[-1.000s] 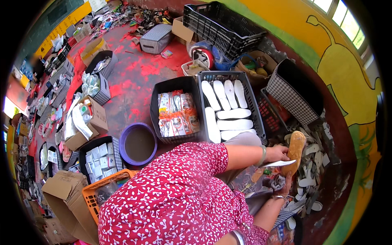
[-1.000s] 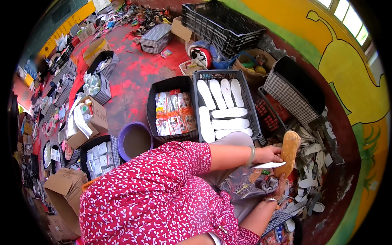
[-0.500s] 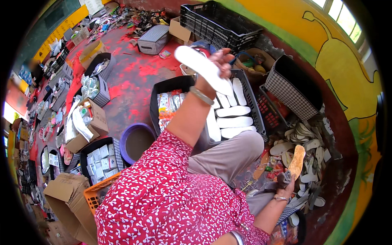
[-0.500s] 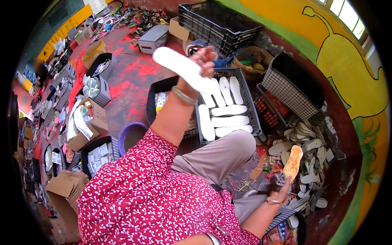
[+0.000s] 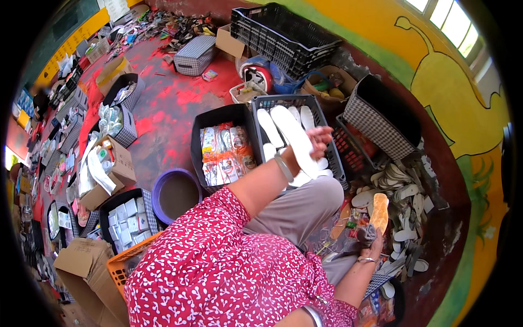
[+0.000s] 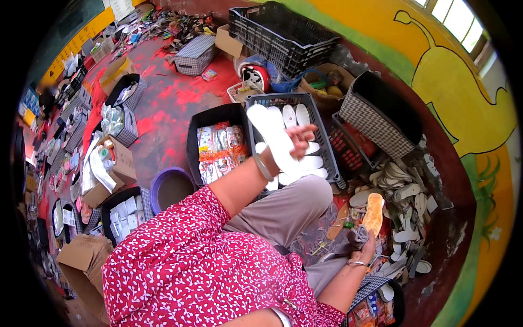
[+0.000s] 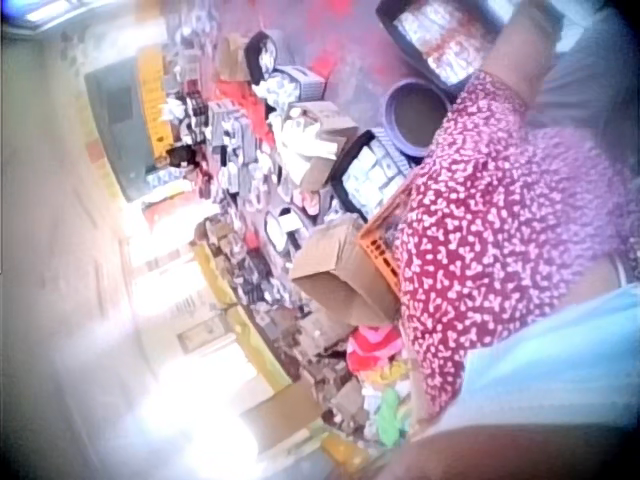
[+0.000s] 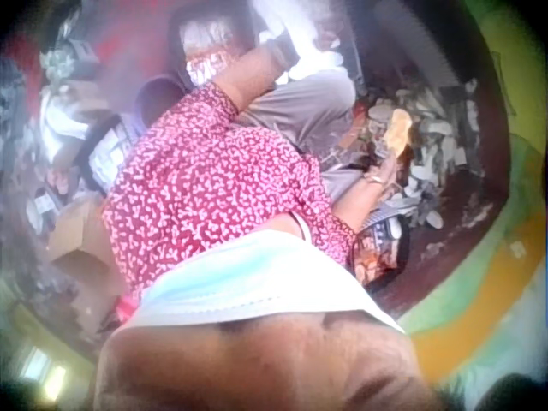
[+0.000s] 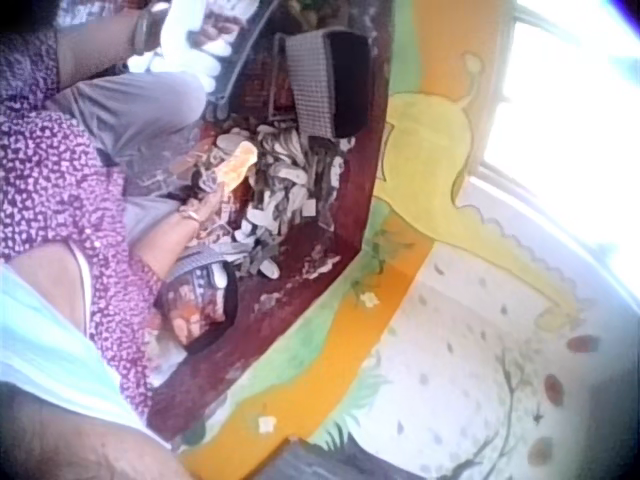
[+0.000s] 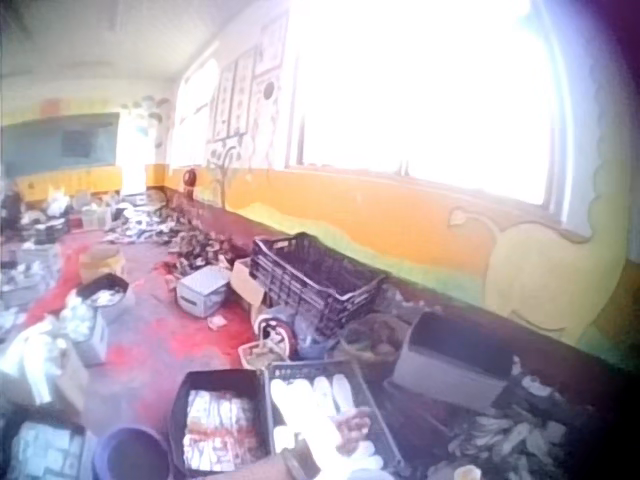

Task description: The person wipes various packaged goods with a cloth, including items in orange and purple wrappers, and then places them into a black plastic crate.

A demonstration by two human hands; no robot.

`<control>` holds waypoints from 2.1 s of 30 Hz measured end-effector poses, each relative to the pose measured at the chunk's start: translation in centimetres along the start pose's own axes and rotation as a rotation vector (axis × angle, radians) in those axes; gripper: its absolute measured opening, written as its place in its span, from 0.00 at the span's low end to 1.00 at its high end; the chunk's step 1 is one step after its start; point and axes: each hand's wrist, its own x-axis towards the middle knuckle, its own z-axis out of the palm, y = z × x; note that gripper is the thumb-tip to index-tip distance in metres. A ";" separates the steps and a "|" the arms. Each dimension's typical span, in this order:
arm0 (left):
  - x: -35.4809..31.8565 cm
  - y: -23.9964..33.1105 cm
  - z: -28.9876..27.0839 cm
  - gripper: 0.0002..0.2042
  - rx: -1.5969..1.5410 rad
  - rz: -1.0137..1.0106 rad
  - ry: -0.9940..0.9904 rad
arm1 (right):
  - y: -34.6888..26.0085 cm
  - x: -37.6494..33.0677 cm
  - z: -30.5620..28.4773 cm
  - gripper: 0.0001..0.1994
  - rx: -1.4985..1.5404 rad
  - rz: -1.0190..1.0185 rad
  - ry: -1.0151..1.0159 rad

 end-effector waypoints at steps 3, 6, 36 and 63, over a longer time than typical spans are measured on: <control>-0.2 -6.0 3.2 0.16 0.088 -0.164 -0.103 | 0.5 0.9 -0.3 0.14 0.001 -0.011 0.012; -2.3 -12.1 7.3 0.15 0.252 -0.467 0.097 | 0.1 -0.4 1.2 0.12 0.020 0.024 0.013; -7.2 -22.6 -0.7 0.12 0.729 -0.974 0.343 | -5.1 -11.9 -8.0 0.10 0.264 -0.487 0.189; -6.5 -24.4 -1.5 0.08 0.767 -1.007 0.462 | 17.1 -12.0 -26.2 0.10 0.622 -0.047 0.589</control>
